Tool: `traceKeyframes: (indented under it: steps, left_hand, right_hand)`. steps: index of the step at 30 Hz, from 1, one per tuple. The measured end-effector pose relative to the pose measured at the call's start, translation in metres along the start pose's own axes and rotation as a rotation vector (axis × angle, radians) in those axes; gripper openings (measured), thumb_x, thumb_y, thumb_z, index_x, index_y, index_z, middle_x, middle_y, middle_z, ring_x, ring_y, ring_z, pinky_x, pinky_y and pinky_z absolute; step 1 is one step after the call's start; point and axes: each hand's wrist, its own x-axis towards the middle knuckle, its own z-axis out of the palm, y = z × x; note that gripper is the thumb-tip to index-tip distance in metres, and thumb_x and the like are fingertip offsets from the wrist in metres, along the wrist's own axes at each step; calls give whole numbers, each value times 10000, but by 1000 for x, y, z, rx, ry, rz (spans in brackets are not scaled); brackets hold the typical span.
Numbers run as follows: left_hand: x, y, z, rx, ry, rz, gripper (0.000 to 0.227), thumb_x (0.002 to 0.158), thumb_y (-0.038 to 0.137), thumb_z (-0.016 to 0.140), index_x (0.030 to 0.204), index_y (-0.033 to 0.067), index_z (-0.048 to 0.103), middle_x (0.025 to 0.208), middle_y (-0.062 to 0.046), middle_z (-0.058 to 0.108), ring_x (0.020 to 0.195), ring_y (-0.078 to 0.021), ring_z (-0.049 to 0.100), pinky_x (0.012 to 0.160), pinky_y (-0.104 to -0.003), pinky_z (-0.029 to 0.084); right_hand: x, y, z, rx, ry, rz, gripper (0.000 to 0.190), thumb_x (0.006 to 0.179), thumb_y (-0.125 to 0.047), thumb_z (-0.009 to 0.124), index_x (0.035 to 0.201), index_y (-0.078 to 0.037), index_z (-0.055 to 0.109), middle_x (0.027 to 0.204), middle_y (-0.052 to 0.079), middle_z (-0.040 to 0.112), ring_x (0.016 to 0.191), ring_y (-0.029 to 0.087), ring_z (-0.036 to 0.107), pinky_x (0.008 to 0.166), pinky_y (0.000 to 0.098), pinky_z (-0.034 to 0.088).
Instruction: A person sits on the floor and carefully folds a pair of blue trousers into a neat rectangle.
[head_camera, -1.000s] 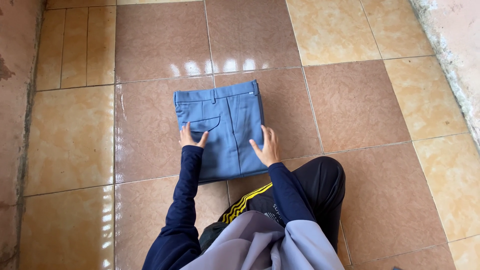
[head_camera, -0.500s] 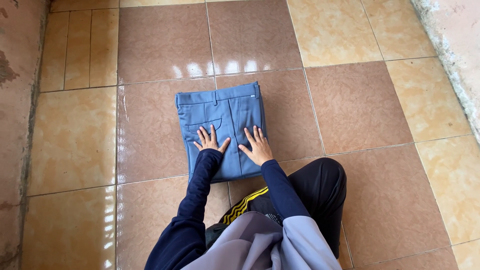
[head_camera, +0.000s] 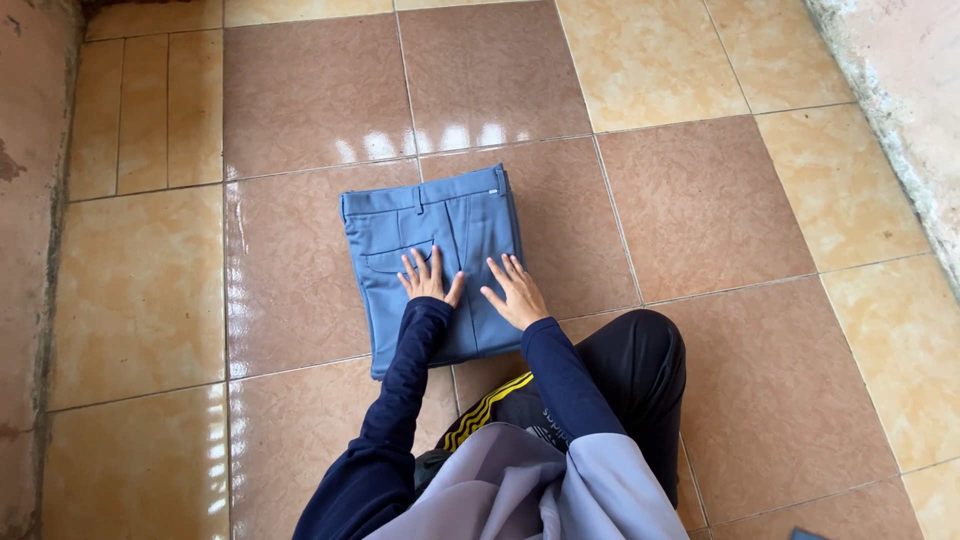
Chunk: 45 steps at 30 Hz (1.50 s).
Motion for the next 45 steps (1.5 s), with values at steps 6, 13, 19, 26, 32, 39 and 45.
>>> traceKeyframes:
  steps: [6,13,19,26,32,39,45]
  left_hand:
    - [13,63,6,-21,87,197,835,987,682,396,1659,273,114,1694,-245,39,1548,-483,-28,1220,-664,32]
    - [18,171,32,-49,77,439,812,991,647,425,1661,294,132,1706,-210,37,1556,-461,-17,1224,-649,40]
    - [-5,264,82,-93,-9,648,798,1001,679,393,1662,313,137,1715,-174,29,1565,-422,-35,1226,-637,35]
    - [-62,358,137,-59,-204,875,809,1000,700,366,1663,320,98,1718,-163,-20,1564,-416,-78,1226,-647,13]
    - [-142,422,187,-37,-348,1071,802,1004,699,352,1662,306,117,1717,-168,7,1568,-411,-57,1230,-644,28]
    - [-250,477,237,-46,-562,1230,818,993,724,322,1663,321,79,1719,-159,-12,1570,-378,-88,1247,-614,7]
    - [-348,504,279,-51,-749,1402,844,983,735,314,1662,305,55,1710,-208,16,1574,-396,-77,1242,-633,5]
  right_hand:
    - [-12,20,-44,77,206,15,621,1028,-418,553,1576,-168,401,1508,281,469,1432,427,415,1126,503,427]
    - [-66,58,-119,-115,376,127,609,1027,-412,559,1558,-145,428,1470,270,511,1411,426,446,1107,491,432]
    - [-146,95,-153,-176,441,400,641,1022,-463,560,1574,-175,407,1515,229,484,1458,389,393,1130,513,378]
    - [-256,120,-182,-194,433,753,663,1035,-493,513,1611,-224,325,1560,207,432,1510,373,310,1173,579,296]
    - [-365,138,-180,-187,529,997,662,1054,-493,485,1628,-234,282,1588,210,387,1519,377,283,1175,611,274]
    - [-498,134,-154,-302,663,1301,687,1039,-538,493,1629,-250,289,1567,175,420,1493,358,335,1158,613,325]
    - [-586,107,-134,-317,820,1534,680,1022,-547,526,1614,-269,340,1545,145,464,1486,341,357,1158,622,326]
